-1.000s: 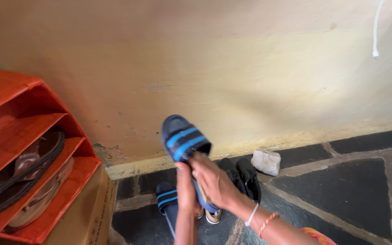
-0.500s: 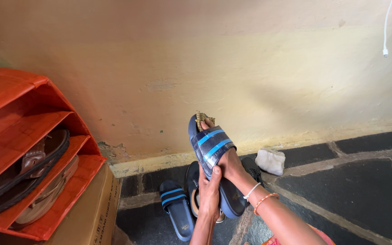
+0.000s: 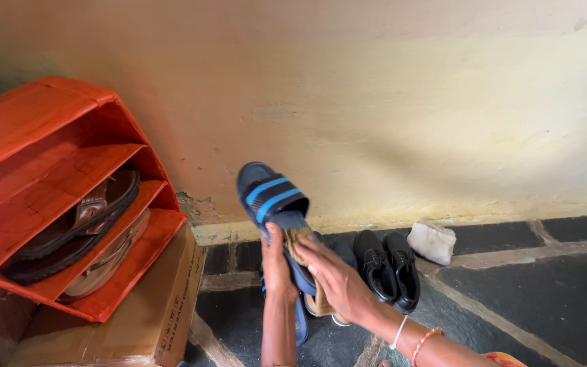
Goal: The person cleans a brown leather sandal and a pair of blue slides using a small checkered cloth. They wipe the straps and soles of each shoe individually and then place them into an orange shoe rack.
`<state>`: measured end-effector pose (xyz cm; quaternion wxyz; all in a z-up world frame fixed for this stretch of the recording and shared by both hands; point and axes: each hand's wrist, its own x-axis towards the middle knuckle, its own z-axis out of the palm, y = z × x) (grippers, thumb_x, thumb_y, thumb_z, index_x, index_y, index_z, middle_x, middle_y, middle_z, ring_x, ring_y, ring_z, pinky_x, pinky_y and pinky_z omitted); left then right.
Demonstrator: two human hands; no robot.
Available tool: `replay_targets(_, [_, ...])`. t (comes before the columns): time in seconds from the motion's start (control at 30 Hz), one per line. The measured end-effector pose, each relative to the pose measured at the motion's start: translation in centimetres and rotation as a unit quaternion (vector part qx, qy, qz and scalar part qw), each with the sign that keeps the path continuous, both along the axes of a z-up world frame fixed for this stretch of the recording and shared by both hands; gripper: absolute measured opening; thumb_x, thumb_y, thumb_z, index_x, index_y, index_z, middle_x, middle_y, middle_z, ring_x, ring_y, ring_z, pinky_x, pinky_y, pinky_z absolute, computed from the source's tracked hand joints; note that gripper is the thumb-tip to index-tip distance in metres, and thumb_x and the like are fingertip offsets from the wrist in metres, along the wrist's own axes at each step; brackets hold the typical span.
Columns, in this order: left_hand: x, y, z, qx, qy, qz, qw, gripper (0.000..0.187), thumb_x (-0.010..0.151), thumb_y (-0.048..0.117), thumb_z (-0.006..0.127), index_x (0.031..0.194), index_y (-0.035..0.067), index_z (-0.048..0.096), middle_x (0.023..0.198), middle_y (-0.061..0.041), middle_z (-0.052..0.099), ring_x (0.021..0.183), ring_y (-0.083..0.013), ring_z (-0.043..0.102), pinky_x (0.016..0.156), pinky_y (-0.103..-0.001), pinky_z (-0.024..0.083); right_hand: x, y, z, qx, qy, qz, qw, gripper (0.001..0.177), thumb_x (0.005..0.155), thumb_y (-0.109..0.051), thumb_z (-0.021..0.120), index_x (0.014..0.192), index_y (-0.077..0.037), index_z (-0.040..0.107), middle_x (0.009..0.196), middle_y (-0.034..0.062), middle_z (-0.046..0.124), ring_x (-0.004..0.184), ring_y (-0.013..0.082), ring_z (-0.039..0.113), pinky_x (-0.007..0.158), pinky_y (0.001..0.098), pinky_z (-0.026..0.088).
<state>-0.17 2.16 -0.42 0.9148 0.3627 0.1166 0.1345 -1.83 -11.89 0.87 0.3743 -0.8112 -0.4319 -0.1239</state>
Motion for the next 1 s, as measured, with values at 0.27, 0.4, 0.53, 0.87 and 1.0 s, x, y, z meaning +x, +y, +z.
replay_targets(0.27, [-1.6, -7.5, -0.4, 0.141, -0.066, -0.078, 0.985, 0.085, 0.089, 0.054, 0.066, 0.155, 0.011, 0.035, 0.146, -0.012, 0.057, 0.135, -0.0236, 0.051, 0.114, -0.038, 0.037, 6.8, -1.9, 4.4, 0.036, -0.019, -0.093, 0.995, 0.05, 0.095, -0.017, 0.063, 0.136, 0.007, 0.051, 0.138, 0.0317, 0.058, 0.127, 0.0383, 0.059, 0.102, 0.0444, 0.048])
replay_targets(0.4, [-1.9, -6.9, -0.5, 0.154, -0.09, -0.045, 0.983, 0.087, 0.087, 0.052, 0.07, 0.155, 0.007, 0.038, 0.14, -0.014, 0.061, 0.13, -0.0253, 0.055, 0.112, -0.039, 0.04, 6.0, -0.6, 4.9, 0.124, -0.108, -0.044, 0.985, 0.063, 0.092, -0.015, 0.064, 0.147, 0.007, 0.043, 0.15, 0.0329, 0.047, 0.139, 0.0385, 0.048, 0.109, 0.0452, 0.042])
replay_targets(0.53, [-1.4, -4.4, -0.3, 0.127, -0.075, 0.007, 0.989, 0.085, 0.091, 0.054, 0.063, 0.155, 0.007, 0.036, 0.134, -0.014, 0.062, 0.127, -0.0292, 0.057, 0.109, -0.043, 0.046, 4.2, 0.1, 2.4, 0.019, 0.223, -0.146, 0.964, 0.046, 0.104, -0.012, 0.045, 0.149, -0.002, 0.047, 0.143, 0.0244, 0.057, 0.129, 0.0366, 0.057, 0.111, 0.0412, 0.046])
replay_targets(0.87, [0.1, 1.2, 0.1, -0.022, -0.005, 0.079, 0.997, 0.081, 0.088, 0.064, 0.053, 0.148, 0.012, 0.041, 0.127, -0.013, 0.064, 0.112, -0.0299, 0.067, 0.091, -0.044, 0.06, -3.2, -2.0, -1.0, -0.053, 0.126, -0.035, 0.99, 0.06, 0.091, 0.012, 0.045, 0.147, -0.009, 0.05, 0.157, 0.0125, 0.046, 0.145, 0.0277, 0.045, 0.117, 0.0381, 0.035])
replay_targets(1.0, [0.8, -2.7, -1.2, 0.027, -0.02, 0.006, 0.999, 0.083, 0.087, 0.067, 0.052, 0.149, 0.012, 0.041, 0.128, -0.016, 0.061, 0.114, -0.0309, 0.062, 0.092, -0.046, 0.055, -1.7, -2.4, 0.7, -0.015, 0.05, -0.036, 0.998, 0.052, 0.098, 0.006, 0.047, 0.15, 0.001, 0.046, 0.158, 0.0222, 0.042, 0.144, 0.0358, 0.041, 0.118, 0.0457, 0.033])
